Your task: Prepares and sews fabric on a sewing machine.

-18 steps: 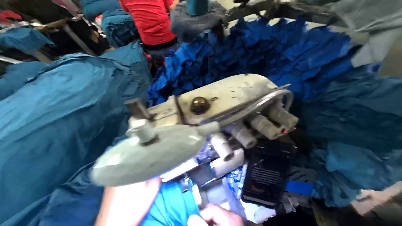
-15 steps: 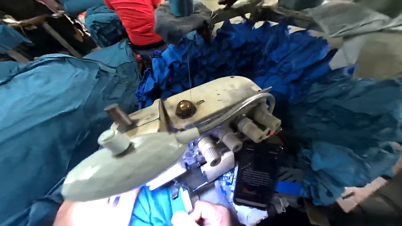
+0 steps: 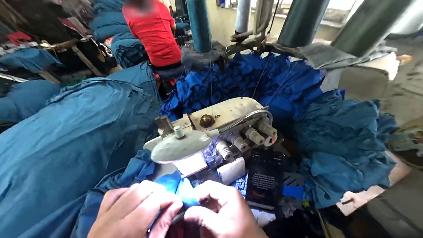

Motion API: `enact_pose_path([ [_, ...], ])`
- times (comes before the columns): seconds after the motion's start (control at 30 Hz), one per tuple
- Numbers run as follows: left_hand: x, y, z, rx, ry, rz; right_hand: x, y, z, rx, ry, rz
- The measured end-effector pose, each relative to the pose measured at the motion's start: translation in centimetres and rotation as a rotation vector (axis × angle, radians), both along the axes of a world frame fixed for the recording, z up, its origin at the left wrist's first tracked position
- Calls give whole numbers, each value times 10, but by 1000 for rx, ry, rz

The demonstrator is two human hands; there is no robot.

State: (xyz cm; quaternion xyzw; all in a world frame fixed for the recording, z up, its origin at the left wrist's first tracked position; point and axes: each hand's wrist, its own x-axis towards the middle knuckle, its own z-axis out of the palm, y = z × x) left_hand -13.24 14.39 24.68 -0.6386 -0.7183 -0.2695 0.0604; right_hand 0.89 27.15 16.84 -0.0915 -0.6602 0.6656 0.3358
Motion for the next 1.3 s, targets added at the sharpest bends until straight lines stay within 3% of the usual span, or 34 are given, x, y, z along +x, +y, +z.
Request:
enact_pose_path([
  [0.13, 6, -5, -11, -53, 0, 34, 5, 5, 1, -33, -151, 146],
  [0.23, 8, -4, -6, -43, 53, 18, 5, 3, -1, 29, -82, 95],
  [0.43, -19, 21, -21, -123, 89, -346, 14, -2, -6, 255, -54, 94],
  [0.6, -35, 27, -12, -103, 269, -312, 6, 14, -10, 322, -106, -5],
  [0.73, -38, 28, -16, -39, 269, -309, 0, 22, -9, 393, -55, 28],
  [0.97, -31, 30, -11, 13, 278, -293, -3, 31, 3, 341, -143, 216],
  [1.07, -33, 15, -12, 40, 110, -185, 8, 24, 14, 252, -144, 362],
  [1.2, -52, -28, -34, -310, -88, -47, 21, 19, 1, -1, -340, 450],
  [1.23, -55, -34, -32, -345, -56, -67, 21, 18, -2, -8, -336, 436],
  [1.3, -67, -35, -22, -265, 232, -86, 20, 15, -2, 27, -228, 416],
])
